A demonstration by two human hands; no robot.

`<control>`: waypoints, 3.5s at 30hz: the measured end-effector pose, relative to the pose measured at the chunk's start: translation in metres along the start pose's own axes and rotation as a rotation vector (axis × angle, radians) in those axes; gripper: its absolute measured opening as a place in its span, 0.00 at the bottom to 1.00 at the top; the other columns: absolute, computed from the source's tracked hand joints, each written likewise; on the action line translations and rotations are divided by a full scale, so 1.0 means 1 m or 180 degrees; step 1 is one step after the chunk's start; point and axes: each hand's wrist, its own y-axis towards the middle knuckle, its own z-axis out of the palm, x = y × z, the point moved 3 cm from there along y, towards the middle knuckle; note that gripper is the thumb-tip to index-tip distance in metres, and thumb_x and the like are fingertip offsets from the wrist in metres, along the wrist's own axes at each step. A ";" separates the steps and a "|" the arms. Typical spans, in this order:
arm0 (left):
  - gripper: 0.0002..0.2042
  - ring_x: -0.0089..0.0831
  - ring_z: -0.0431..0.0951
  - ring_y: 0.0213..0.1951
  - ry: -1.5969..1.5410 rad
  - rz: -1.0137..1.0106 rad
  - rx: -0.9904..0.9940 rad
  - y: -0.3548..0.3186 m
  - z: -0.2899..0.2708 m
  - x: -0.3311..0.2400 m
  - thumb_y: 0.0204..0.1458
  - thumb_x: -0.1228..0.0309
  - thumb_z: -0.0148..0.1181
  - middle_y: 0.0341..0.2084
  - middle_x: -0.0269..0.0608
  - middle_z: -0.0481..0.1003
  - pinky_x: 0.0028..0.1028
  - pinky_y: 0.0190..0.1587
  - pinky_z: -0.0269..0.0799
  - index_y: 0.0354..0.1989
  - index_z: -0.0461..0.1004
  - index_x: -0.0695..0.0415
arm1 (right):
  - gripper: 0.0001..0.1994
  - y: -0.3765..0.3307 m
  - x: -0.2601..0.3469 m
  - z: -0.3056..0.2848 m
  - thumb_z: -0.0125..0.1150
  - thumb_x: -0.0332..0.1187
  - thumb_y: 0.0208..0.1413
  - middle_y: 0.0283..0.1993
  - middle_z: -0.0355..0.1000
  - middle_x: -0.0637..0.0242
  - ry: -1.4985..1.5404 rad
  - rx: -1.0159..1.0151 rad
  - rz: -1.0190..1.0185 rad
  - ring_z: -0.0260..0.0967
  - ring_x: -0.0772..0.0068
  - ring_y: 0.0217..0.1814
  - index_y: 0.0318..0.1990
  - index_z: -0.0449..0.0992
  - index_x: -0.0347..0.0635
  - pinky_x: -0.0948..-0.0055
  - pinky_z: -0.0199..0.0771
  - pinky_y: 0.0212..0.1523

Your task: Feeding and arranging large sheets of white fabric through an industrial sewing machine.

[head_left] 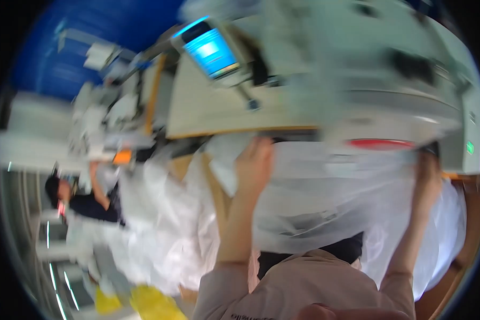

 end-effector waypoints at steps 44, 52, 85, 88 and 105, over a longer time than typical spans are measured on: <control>0.13 0.36 0.70 0.35 -0.0458 -0.0335 -0.0091 -0.017 -0.062 0.064 0.40 0.84 0.49 0.30 0.41 0.68 0.28 0.38 0.65 0.34 0.76 0.60 | 0.10 0.006 0.055 -0.031 0.61 0.27 0.50 0.28 0.65 0.67 0.2600 0.0807 0.0210 0.63 0.76 0.30 0.39 0.70 0.36 0.76 0.64 0.31; 0.08 0.36 0.70 0.32 -0.1207 0.0001 0.0536 0.001 -0.058 -0.017 0.39 0.85 0.52 0.29 0.42 0.68 0.27 0.32 0.66 0.28 0.72 0.60 | 0.08 -0.022 -0.004 -0.050 0.59 0.26 0.49 0.30 0.67 0.61 0.1778 0.0164 0.1852 0.66 0.65 0.31 0.37 0.72 0.38 0.70 0.65 0.32; 0.08 0.35 0.78 0.24 0.1008 -0.2163 0.0909 -0.062 -0.009 0.095 0.44 0.74 0.53 0.22 0.40 0.75 0.32 0.25 0.71 0.33 0.70 0.59 | 0.20 -0.023 0.045 0.079 0.39 0.43 0.64 0.44 0.72 0.50 0.0916 0.0401 0.0041 0.72 0.57 0.43 0.52 0.65 0.36 0.65 0.72 0.39; 0.15 0.32 0.76 0.41 0.1512 -0.1214 -0.0235 -0.058 -0.039 0.099 0.41 0.73 0.54 0.38 0.48 0.74 0.36 0.42 0.69 0.40 0.72 0.61 | 0.20 -0.021 0.059 0.062 0.41 0.44 0.63 0.47 0.71 0.50 0.0655 0.1011 0.0001 0.72 0.57 0.44 0.53 0.64 0.38 0.63 0.73 0.37; 0.12 0.32 0.71 0.30 0.0941 -0.0304 -0.0637 -0.039 -0.073 0.068 0.46 0.80 0.56 0.31 0.38 0.71 0.28 0.32 0.68 0.40 0.76 0.54 | 0.12 0.016 0.087 -0.004 0.65 0.25 0.44 0.34 0.67 0.62 0.2413 0.0570 -0.0001 0.68 0.68 0.38 0.36 0.70 0.38 0.74 0.65 0.40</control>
